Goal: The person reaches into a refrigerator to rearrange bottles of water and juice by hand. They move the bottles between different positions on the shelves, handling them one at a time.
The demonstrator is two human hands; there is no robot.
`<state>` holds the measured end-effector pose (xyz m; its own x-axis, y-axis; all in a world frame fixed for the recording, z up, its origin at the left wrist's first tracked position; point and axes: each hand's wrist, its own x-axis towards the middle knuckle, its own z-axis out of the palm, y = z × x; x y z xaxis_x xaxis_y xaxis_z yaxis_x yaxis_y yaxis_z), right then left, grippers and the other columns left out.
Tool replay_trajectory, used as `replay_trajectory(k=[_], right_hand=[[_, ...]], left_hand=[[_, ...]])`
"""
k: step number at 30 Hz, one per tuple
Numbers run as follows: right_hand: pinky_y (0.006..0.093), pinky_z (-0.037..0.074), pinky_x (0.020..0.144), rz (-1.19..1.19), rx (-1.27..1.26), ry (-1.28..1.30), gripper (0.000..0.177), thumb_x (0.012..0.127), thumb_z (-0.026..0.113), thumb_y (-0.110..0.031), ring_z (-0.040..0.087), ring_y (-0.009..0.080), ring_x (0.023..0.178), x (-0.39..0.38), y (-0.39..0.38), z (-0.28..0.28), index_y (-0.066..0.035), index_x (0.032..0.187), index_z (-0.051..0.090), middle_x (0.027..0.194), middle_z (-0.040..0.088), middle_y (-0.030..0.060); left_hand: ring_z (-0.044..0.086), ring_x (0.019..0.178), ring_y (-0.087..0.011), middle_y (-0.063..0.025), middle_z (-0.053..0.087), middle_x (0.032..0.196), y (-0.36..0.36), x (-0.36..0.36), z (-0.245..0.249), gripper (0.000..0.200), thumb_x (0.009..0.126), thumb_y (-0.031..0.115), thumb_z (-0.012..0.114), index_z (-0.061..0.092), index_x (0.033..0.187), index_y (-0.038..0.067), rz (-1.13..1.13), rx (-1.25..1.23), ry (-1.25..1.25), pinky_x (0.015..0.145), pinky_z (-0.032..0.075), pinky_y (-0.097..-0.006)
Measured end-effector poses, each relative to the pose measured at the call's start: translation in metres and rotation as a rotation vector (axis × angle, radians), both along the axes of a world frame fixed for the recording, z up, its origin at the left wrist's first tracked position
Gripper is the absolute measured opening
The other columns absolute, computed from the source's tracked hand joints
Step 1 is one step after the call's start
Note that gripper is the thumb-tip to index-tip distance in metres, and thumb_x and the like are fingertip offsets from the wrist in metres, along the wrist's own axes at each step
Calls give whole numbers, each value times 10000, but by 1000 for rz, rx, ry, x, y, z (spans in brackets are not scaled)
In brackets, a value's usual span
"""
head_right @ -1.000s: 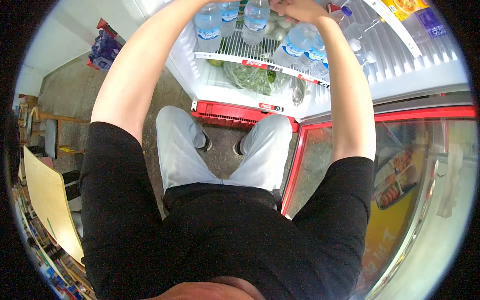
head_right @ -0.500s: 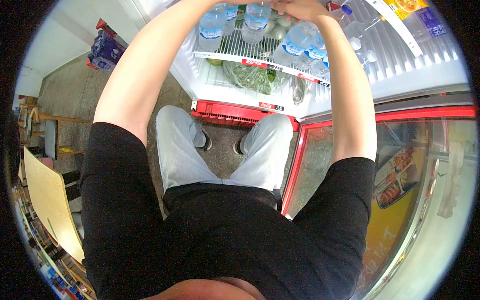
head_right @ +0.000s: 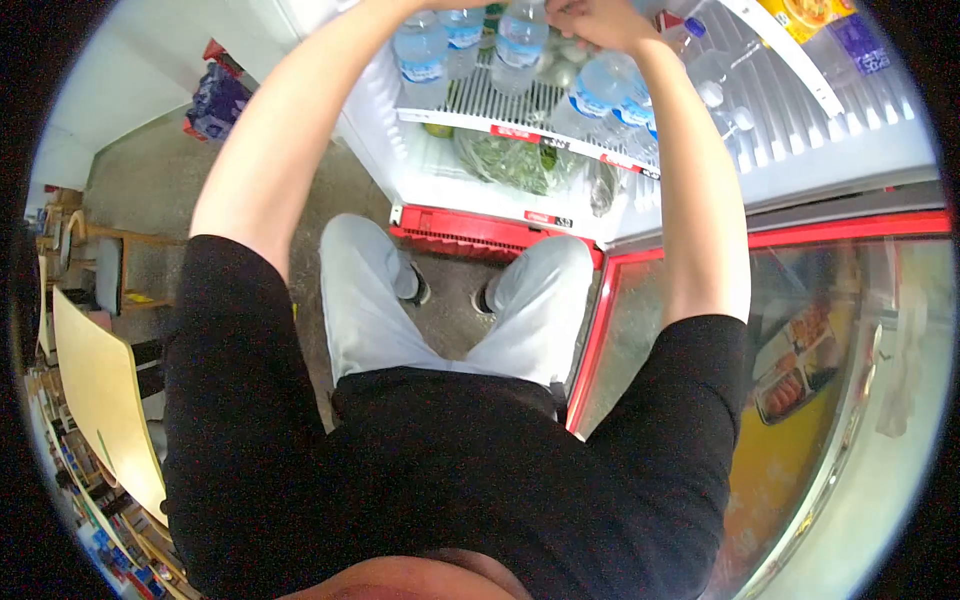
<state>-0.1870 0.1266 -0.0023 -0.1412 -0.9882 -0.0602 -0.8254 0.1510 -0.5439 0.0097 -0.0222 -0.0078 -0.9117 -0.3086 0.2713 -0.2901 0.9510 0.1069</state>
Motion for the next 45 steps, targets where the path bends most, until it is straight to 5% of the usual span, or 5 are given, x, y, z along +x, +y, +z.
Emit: replay_trajectory(k=[6, 9, 12, 24, 45], right_hand=[[343, 566, 738, 89, -132, 129, 408, 945, 701, -332, 714, 231, 837, -10, -1, -9, -14, 1198, 673, 1002, 754, 156], [342, 551, 775, 646, -832, 888, 503, 930, 721, -300, 697, 224, 856, -75, -45, -58, -43, 1348, 608, 960, 739, 138], [350, 539, 783, 145, -22, 21, 679, 910, 744, -266, 671, 215, 852, 1, 3, 4, -86, 1505, 471, 943, 706, 124], [282, 434, 478, 17, -91, 120, 553, 930, 734, -477, 538, 101, 556, -8, -2, -17, -218, 1372, 526, 749, 574, -4], [322, 472, 498, -45, -192, 14, 627, 936, 690, -474, 573, 145, 556, 5, 7, -7, -128, 1428, 515, 754, 622, 62]], left_hand=[[456, 1335, -466, -220, 562, 1386, -6, -5, -2, 533, 933, 545, 572, 665, 1268, 142, 61, -11, 94, 1143, 317, -567], [454, 1349, -470, -235, 566, 1397, 0, -1, -1, 531, 928, 513, 572, 663, 1291, 136, 125, -4, 91, 1144, 327, -571], [485, 1342, -452, -244, 590, 1381, -5, -7, -13, 494, 929, 470, 562, 687, 1251, 117, 178, 7, 175, 1147, 339, -558], [707, 974, -440, -277, 726, 1023, -18, -11, -14, 540, 945, 457, 501, 763, 996, -13, 265, 180, 142, 896, 553, -501], [714, 984, -421, -274, 728, 1021, -14, 0, -5, 424, 847, 389, 685, 759, 1033, 16, 206, 172, 85, 884, 561, -507]])
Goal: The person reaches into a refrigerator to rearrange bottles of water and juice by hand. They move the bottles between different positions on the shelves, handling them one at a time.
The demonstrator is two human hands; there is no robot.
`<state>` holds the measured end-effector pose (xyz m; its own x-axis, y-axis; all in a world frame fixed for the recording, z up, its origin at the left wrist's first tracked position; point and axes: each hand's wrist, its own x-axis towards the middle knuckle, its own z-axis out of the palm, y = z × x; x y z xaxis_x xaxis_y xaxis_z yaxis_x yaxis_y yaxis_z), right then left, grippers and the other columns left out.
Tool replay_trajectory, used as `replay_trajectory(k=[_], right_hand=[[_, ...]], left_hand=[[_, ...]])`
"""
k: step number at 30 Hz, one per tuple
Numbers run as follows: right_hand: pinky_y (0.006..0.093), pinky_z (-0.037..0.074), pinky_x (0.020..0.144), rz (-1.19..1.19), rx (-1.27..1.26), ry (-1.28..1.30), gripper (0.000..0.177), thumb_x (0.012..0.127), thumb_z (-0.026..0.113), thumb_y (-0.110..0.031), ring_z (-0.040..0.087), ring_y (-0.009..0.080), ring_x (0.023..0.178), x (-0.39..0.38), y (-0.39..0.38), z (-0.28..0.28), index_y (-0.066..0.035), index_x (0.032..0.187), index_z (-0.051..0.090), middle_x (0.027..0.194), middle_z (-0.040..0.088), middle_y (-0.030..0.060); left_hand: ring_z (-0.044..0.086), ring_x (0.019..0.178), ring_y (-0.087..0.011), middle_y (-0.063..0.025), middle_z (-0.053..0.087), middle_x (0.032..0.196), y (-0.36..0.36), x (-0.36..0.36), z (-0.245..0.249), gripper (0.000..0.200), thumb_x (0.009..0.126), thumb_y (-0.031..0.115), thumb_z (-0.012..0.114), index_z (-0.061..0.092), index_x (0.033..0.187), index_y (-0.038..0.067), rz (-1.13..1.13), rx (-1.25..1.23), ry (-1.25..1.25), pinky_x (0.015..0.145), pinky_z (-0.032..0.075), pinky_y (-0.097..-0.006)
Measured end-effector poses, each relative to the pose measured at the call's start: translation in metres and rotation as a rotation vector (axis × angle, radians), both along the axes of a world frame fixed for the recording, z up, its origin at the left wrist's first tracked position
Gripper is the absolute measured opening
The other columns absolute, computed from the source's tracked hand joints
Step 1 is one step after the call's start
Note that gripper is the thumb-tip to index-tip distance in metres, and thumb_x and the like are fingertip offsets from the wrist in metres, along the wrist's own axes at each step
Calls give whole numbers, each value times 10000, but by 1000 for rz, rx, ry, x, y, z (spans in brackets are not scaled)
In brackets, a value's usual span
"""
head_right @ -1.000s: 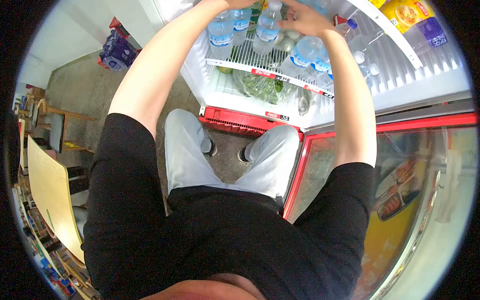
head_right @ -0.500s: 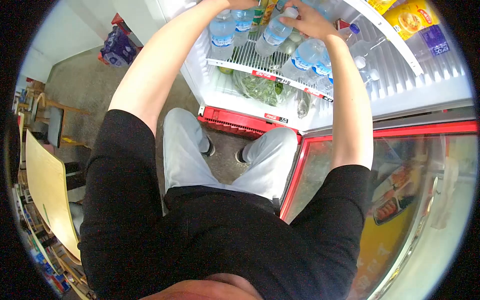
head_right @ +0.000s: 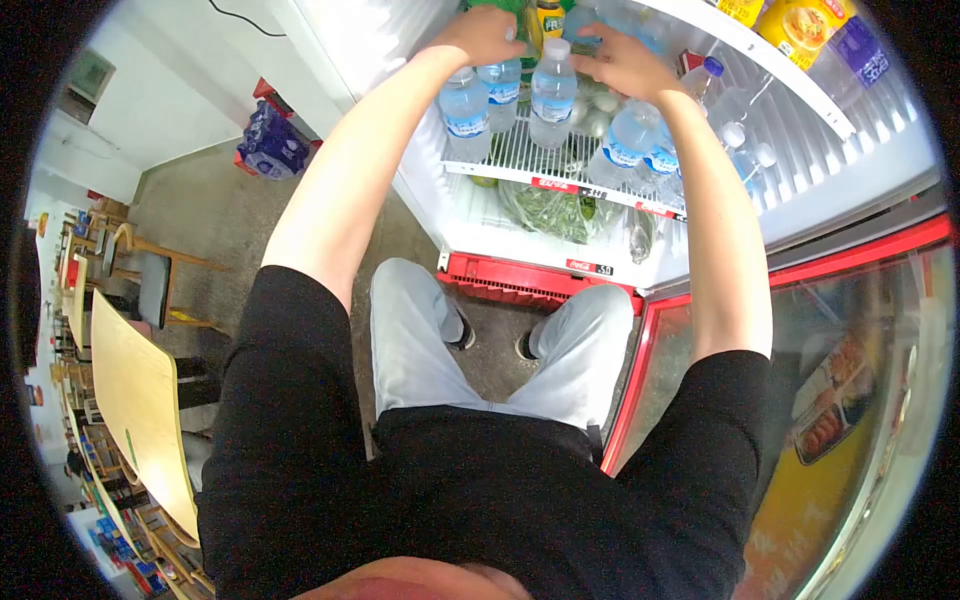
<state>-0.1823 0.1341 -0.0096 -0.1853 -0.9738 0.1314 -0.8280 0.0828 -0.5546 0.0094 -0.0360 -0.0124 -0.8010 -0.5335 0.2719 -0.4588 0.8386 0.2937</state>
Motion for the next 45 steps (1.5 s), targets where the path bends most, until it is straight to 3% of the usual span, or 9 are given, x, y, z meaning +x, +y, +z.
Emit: replay_trajectory(k=[5, 10, 13, 18, 19, 21, 28, 37, 45], right_hand=[[335, 456, 524, -132, -82, -246, 747, 978, 494, -689, 563, 154, 523, -8, -4, -3, -31, 1313, 613, 715, 622, 73], [376, 507, 569, -188, -229, -70, 725, 1046, 394, -622, 600, 205, 462, -8, -2, 0, 7, 881, 713, 540, 587, 96], [409, 528, 595, -189, -290, 90, 714, 1058, 371, -596, 664, 281, 542, -20, -7, -6, -25, 827, 731, 604, 648, 136], [566, 528, 893, -366, -244, 587, 698, 1054, 292, -603, 716, 418, 897, -21, -5, -13, -133, 878, 777, 887, 751, 174], [564, 525, 911, -386, -152, 586, 663, 1057, 294, -592, 715, 406, 942, -26, -6, -12, -162, 939, 785, 906, 753, 177], [558, 549, 867, -448, -161, 521, 643, 1046, 301, -610, 725, 384, 941, 4, 10, 8, -213, 980, 803, 920, 755, 181], [502, 557, 738, -347, -448, 230, 445, 988, 527, -505, 695, 410, 839, -5, 22, 3, -152, 956, 795, 891, 735, 185], [516, 496, 981, -223, 24, 1021, 634, 979, 486, -606, 667, 373, 1088, -1, 56, 20, -56, 935, 798, 1061, 733, 202], [488, 525, 943, -131, -3, 870, 473, 972, 570, -503, 701, 396, 967, -5, 65, -1, -77, 1017, 771, 983, 731, 206]], left_hand=[[708, 1010, -379, -180, 753, 1013, -17, -24, -22, 419, 885, 460, 681, 762, 1018, 70, 1, -104, -169, 902, 543, -516], [716, 1021, -397, -252, 737, 1053, 15, -9, -7, 347, 850, 308, 692, 762, 1069, 48, 97, -64, -6, 936, 574, -480], [718, 1005, -401, -256, 736, 1046, 9, -7, -8, 334, 851, 297, 678, 767, 1054, 48, 108, -98, 52, 935, 572, -486], [722, 938, -402, -236, 738, 998, -11, -17, -22, 319, 852, 312, 653, 772, 984, 47, -2, -51, 19, 866, 571, -512], [714, 1026, -396, -219, 742, 1081, -8, -13, -15, 554, 889, 567, 687, 765, 1051, 43, -6, -10, -39, 910, 574, -487], [712, 955, -409, -223, 739, 1001, -8, -10, -17, 294, 870, 292, 643, 758, 985, 47, -31, -97, 0, 883, 568, -510], [677, 1076, -386, -188, 732, 1080, 9, -2, -3, 262, 892, 310, 652, 741, 1020, 100, 24, -73, 0, 937, 549, -488], [714, 976, -388, -191, 750, 993, -7, -5, -14, 245, 859, 282, 649, 765, 965, 93, -51, -159, 73, 899, 573, -484], [702, 1032, -383, -193, 743, 1058, -5, -4, -12, 260, 866, 292, 646, 766, 1001, 105, -35, -148, 26, 933, 561, -484]])
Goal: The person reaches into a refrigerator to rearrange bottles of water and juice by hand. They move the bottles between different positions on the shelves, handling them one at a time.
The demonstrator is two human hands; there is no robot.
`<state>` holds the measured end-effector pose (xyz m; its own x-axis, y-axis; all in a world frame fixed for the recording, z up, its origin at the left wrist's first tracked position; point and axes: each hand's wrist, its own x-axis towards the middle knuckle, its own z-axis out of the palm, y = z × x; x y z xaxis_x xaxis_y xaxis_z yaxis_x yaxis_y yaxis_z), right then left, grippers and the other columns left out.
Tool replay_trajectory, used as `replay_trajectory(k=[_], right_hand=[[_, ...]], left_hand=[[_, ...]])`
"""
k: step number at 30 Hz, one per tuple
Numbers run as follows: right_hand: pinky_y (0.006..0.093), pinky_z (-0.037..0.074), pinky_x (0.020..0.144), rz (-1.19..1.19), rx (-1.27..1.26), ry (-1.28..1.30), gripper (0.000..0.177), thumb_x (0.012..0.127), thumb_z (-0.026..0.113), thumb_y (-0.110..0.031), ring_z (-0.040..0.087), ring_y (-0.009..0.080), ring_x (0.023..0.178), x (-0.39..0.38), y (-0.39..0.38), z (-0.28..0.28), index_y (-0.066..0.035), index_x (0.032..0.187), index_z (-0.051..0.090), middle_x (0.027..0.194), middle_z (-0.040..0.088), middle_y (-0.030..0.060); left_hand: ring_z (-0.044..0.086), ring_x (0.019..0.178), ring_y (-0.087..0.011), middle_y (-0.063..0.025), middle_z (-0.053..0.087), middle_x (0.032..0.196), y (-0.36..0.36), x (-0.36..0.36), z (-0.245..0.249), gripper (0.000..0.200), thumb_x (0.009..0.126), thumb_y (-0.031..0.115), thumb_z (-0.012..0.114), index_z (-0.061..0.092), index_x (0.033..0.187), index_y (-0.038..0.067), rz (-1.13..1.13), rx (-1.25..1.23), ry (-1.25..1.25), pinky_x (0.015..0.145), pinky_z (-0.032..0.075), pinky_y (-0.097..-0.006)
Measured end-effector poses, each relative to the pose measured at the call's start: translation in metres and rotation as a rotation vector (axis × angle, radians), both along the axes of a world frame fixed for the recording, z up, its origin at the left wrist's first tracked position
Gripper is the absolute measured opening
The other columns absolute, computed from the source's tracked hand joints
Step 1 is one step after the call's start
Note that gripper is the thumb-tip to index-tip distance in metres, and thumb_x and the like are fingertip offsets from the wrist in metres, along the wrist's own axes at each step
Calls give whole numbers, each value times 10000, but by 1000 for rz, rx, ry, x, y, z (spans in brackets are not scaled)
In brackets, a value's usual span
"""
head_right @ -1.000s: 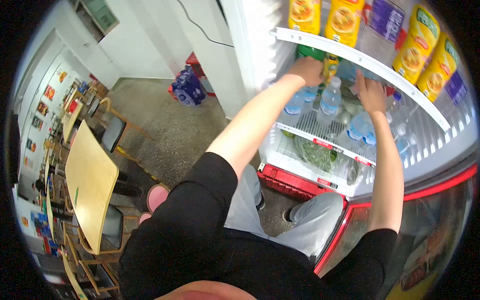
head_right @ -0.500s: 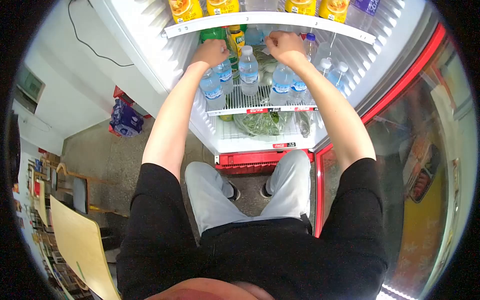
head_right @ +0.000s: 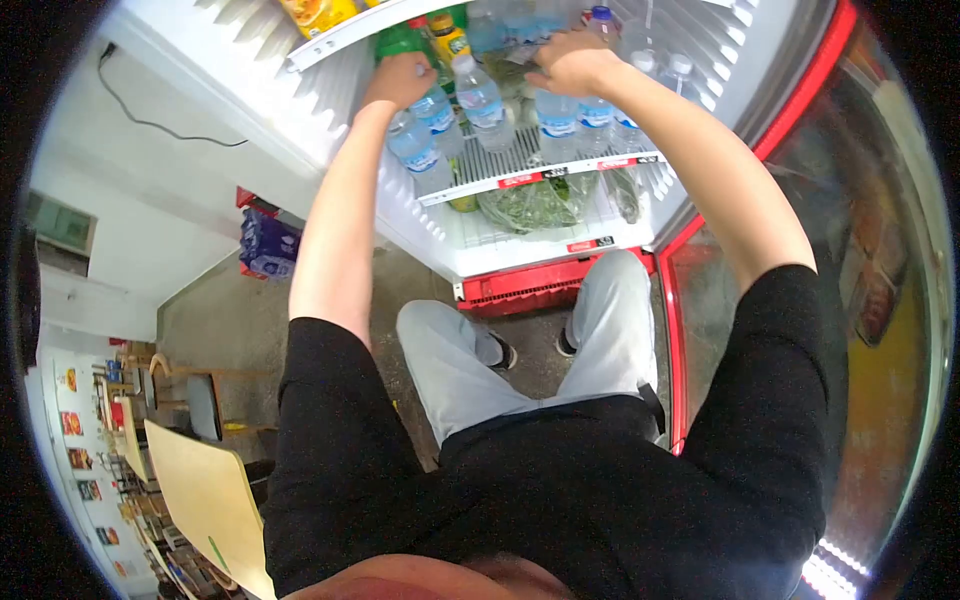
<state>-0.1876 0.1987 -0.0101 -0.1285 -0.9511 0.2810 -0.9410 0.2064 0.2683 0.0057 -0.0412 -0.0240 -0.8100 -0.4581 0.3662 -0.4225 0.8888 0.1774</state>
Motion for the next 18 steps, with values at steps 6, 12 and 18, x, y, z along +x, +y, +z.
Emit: replay_trajectory(k=[6, 12, 18], right_hand=[[500, 542, 919, -55, -16, -126, 434, 960, 578, -461, 703, 402, 973, 16, -2, 10, -77, 1031, 767, 988, 738, 211], [505, 554, 911, -68, 1, -154, 416, 926, 602, -443, 708, 396, 1005, 31, -18, 6, -81, 1060, 756, 1013, 741, 219], [491, 557, 926, -131, 4, -295, 452, 936, 605, -476, 706, 394, 1034, 58, -24, 16, -76, 1088, 749, 1068, 736, 215]], left_hand=[[682, 1035, -421, -215, 740, 1043, -4, -2, -2, 304, 855, 335, 682, 757, 1025, 94, -9, 47, 7, 940, 543, -480], [694, 1023, -416, -220, 745, 1040, -4, -2, -1, 304, 844, 327, 694, 768, 1009, 82, 16, 33, 7, 944, 545, -474], [707, 1005, -396, -191, 748, 1053, -4, -2, 2, 299, 856, 321, 666, 764, 1035, 102, 12, 18, -32, 930, 564, -476]])
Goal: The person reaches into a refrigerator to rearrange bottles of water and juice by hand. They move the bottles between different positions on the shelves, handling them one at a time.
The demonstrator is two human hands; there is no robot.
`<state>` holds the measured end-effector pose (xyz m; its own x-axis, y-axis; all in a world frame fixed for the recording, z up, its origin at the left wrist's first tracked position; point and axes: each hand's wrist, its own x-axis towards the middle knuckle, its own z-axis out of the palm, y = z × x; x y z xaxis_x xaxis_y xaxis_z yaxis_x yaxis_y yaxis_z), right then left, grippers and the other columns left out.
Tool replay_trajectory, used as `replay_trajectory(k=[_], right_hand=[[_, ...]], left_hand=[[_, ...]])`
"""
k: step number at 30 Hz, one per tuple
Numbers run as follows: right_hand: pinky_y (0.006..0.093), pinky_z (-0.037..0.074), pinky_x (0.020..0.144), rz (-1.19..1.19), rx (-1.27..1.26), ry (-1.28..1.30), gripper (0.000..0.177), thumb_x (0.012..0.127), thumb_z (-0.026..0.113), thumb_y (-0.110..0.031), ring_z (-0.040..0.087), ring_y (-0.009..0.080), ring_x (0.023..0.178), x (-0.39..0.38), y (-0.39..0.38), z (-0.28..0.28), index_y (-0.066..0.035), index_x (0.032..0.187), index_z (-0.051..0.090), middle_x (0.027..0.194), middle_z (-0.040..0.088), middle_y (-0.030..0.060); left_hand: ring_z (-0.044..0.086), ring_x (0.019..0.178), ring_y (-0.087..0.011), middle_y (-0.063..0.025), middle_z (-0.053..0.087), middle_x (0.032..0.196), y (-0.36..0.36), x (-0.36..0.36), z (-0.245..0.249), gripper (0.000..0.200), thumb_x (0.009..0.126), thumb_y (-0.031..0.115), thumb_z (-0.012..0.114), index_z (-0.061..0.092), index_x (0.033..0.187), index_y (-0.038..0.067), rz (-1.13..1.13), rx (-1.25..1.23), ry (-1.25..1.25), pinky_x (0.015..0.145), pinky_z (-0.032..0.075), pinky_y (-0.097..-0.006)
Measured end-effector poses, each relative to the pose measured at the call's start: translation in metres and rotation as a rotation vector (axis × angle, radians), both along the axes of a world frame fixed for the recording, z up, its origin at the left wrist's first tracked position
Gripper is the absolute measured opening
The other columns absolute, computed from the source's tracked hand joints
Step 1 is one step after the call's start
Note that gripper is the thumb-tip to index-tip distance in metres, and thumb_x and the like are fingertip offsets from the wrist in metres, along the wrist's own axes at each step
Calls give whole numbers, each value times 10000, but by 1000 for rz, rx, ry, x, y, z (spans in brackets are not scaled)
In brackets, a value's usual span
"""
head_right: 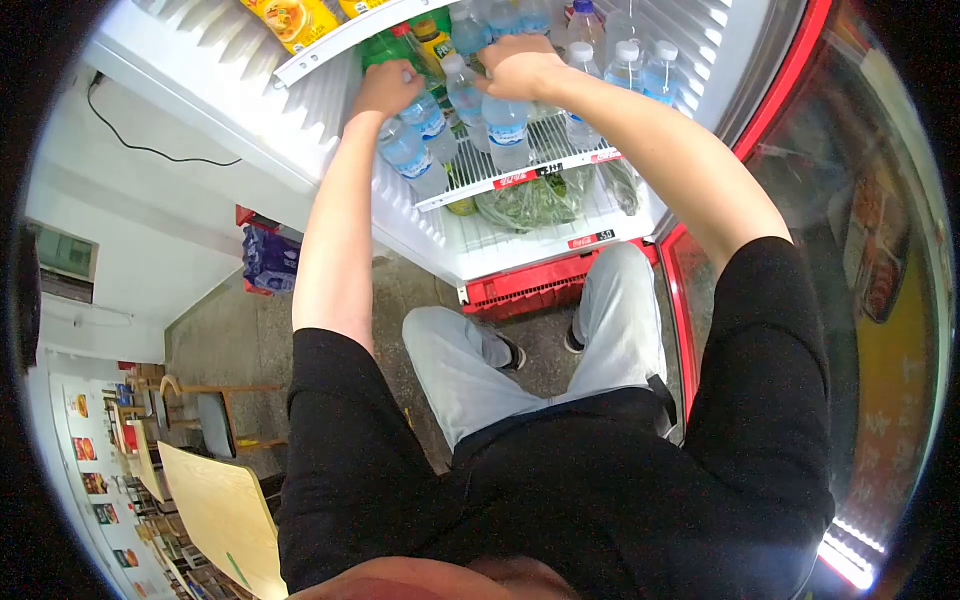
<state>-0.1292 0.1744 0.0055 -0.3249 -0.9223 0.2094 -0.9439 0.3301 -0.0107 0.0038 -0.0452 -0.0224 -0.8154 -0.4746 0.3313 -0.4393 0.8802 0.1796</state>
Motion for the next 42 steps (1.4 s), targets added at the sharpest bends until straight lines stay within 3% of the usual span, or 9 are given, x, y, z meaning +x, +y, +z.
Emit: replay_trajectory(k=[12, 15, 18, 21, 24, 27, 30, 33, 42], right_hand=[[499, 575, 861, -22, -88, 56, 681, 1003, 429, -640, 728, 393, 951, -42, 19, 12, -61, 948, 783, 951, 755, 205], [477, 587, 859, -144, -16, 297, 546, 967, 559, -572, 724, 355, 1025, -71, 36, 14, -80, 1106, 750, 1093, 748, 179], [482, 577, 898, -308, 91, 343, 578, 958, 565, -594, 707, 354, 1087, -67, 54, 32, -87, 1183, 725, 1171, 728, 177], [487, 567, 927, -340, 164, 194, 616, 959, 563, -605, 700, 368, 1099, -72, 58, 31, -67, 1226, 701, 1201, 712, 192], [501, 560, 913, -283, 137, 218, 644, 959, 559, -611, 708, 400, 1032, -73, 58, 19, -35, 1213, 693, 1094, 723, 244], [488, 556, 951, -300, 80, 205, 637, 956, 586, -586, 695, 385, 1108, -71, 50, 10, -18, 1225, 690, 1196, 709, 221], [500, 548, 966, -365, 209, -48, 597, 946, 625, -538, 688, 401, 1117, -72, 41, 12, -19, 1232, 687, 1207, 706, 228], [504, 548, 963, -338, 118, 106, 570, 930, 655, -501, 686, 405, 1118, -82, 34, -6, -22, 1239, 681, 1198, 708, 233], [513, 565, 910, -298, -84, 58, 560, 927, 640, -521, 692, 412, 1084, -71, 23, -19, -74, 1264, 672, 1165, 715, 237]], left_hand=[[697, 1045, -391, -195, 740, 1084, 3, 2, 2, 296, 849, 309, 667, 760, 1034, 99, -8, 26, -1, 940, 555, -487], [696, 1054, -389, -187, 736, 1112, -2, -3, -6, 289, 861, 309, 667, 759, 1050, 110, 25, 37, 7, 946, 554, -488], [696, 1061, -384, -177, 735, 1131, 2, 0, -3, 284, 877, 311, 664, 758, 1060, 115, 31, 65, 15, 947, 557, -489], [696, 1071, -379, -173, 731, 1152, 3, -1, -2, 287, 890, 310, 658, 759, 1072, 113, 22, 54, -1, 949, 560, -484], [687, 1066, -385, -185, 741, 1077, 9, 1, 0, 279, 874, 302, 659, 748, 1045, 100, 42, 75, 19, 963, 547, -461], [689, 1071, -380, -179, 740, 1087, 12, 2, 1, 283, 876, 307, 654, 748, 1056, 109, 52, 82, 11, 967, 545, -466], [691, 1073, -374, -175, 738, 1101, 11, 3, 0, 298, 883, 325, 650, 748, 1073, 118, 53, 32, 8, 972, 543, -473], [691, 1076, -370, -175, 735, 1120, 12, 4, 1, 300, 890, 339, 646, 748, 1071, 123, 75, 74, 4, 973, 540, -482], [704, 998, -395, -191, 743, 1033, 6, -3, -11, 264, 907, 293, 621, 745, 993, 76, 42, 39, 104, 908, 567, -496]])
